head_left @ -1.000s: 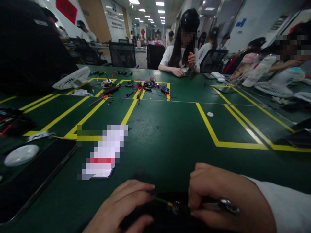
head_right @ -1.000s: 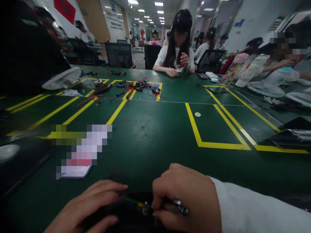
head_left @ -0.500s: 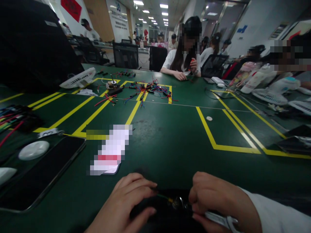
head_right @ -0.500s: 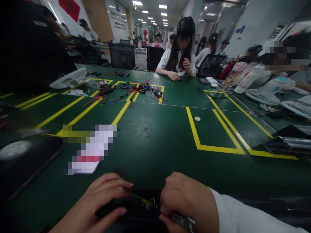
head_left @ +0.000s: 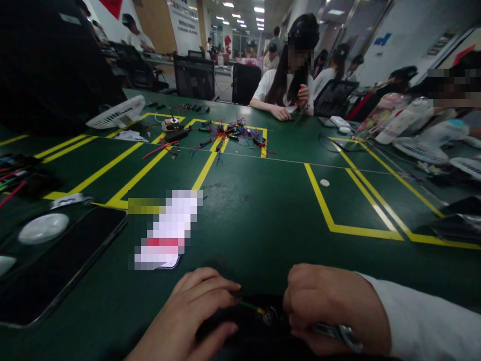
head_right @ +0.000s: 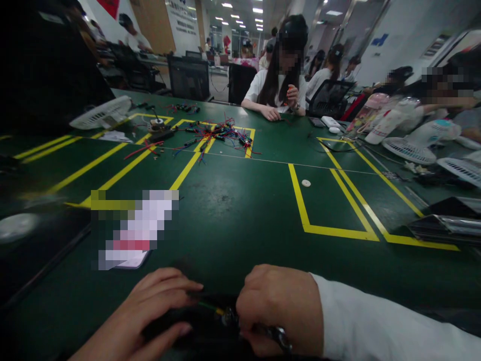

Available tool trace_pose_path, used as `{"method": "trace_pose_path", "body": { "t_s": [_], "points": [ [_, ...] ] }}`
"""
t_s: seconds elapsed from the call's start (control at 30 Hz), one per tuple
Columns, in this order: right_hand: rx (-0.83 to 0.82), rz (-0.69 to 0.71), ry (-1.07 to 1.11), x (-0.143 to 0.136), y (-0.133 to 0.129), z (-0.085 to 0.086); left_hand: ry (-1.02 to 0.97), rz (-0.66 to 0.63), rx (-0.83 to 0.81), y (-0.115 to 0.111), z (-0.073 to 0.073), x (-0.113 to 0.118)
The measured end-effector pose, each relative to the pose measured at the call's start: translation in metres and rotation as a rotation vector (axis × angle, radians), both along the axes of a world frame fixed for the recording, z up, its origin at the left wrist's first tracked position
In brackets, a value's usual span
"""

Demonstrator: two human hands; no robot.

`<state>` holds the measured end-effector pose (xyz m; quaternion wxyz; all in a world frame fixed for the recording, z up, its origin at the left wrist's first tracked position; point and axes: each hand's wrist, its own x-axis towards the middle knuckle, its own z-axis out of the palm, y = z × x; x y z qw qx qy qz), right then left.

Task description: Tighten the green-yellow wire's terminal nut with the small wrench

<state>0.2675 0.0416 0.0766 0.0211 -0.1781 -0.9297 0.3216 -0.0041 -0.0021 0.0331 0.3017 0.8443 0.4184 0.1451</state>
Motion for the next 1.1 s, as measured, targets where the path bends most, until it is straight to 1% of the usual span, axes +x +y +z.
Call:
{"method": "trace_pose_path", "body": {
  "t_s": [0.13,0.3,0.5,0.6,0.7,0.8,0.87,0.97,1.1],
  "points": [
    [0.004,0.065,-0.032,-0.003,0.007,0.007,-0.016,0.022,-0.003,-0.001,0.000,0.001],
    [0.011,0.117,-0.062,-0.008,0.015,0.009,-0.031,0.025,0.021,-0.003,-0.005,0.000],
    [-0.001,0.111,-0.042,-0.014,0.017,0.014,-0.059,0.037,0.007,-0.004,0.001,0.003],
    [0.015,0.015,0.007,-0.008,0.008,0.014,-0.085,0.033,0.008,-0.003,0.003,0.004],
    [0.029,-0.164,0.089,0.003,-0.010,0.010,-0.096,0.036,0.002,-0.001,0.003,0.004],
    [0.058,-0.385,0.152,0.009,-0.032,0.004,-0.088,0.038,-0.014,0.001,0.005,0.005],
    [0.082,-0.467,0.170,0.009,-0.043,0.000,-0.076,0.043,-0.023,0.002,0.009,0.005],
    [0.104,-0.522,0.179,0.004,-0.051,-0.003,-0.082,0.048,-0.011,0.001,0.013,0.006],
    [0.105,-0.535,0.192,-0.001,-0.052,-0.004,-0.118,0.062,0.008,0.000,0.010,0.005]
  ]
}}
